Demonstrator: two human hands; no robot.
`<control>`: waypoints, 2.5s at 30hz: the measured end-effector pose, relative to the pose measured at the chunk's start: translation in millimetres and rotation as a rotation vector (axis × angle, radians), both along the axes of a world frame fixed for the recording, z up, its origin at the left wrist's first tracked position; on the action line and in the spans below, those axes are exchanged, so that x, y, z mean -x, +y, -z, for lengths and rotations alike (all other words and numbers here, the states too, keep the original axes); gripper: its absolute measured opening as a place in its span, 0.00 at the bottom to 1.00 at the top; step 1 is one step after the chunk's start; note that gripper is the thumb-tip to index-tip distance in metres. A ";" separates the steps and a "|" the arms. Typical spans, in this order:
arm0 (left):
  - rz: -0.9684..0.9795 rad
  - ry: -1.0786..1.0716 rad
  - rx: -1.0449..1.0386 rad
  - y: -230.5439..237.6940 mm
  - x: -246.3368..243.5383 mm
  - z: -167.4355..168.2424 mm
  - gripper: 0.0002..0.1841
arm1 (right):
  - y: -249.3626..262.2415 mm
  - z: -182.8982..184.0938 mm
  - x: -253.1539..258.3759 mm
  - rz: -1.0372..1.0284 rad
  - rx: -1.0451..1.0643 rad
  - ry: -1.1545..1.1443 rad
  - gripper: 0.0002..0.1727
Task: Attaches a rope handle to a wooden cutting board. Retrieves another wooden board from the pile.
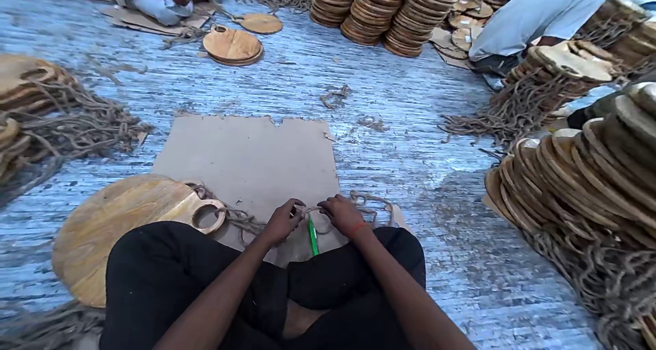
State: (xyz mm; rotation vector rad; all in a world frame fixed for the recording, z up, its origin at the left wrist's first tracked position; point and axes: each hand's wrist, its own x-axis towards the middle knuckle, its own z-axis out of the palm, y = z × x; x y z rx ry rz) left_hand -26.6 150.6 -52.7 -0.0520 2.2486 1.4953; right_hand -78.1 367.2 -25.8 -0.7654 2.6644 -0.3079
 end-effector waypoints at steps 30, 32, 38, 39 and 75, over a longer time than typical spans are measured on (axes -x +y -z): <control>0.036 0.079 0.380 27.4 7.8 29.6 0.19 | -23.9 35.7 -0.6 0.417 0.201 -0.299 0.10; 0.015 0.070 0.360 26.3 8.2 29.9 0.19 | -23.9 37.5 1.5 0.415 0.206 -0.303 0.10; -0.114 0.011 0.227 25.9 10.4 30.3 0.15 | -25.3 38.7 5.4 0.461 0.262 -0.352 0.09; -0.139 0.010 0.204 26.0 10.5 31.0 0.14 | -26.1 37.9 5.6 0.479 0.275 -0.361 0.09; -0.027 0.028 0.397 28.8 6.7 26.0 0.09 | -40.0 10.8 -15.3 0.357 0.079 -0.354 0.07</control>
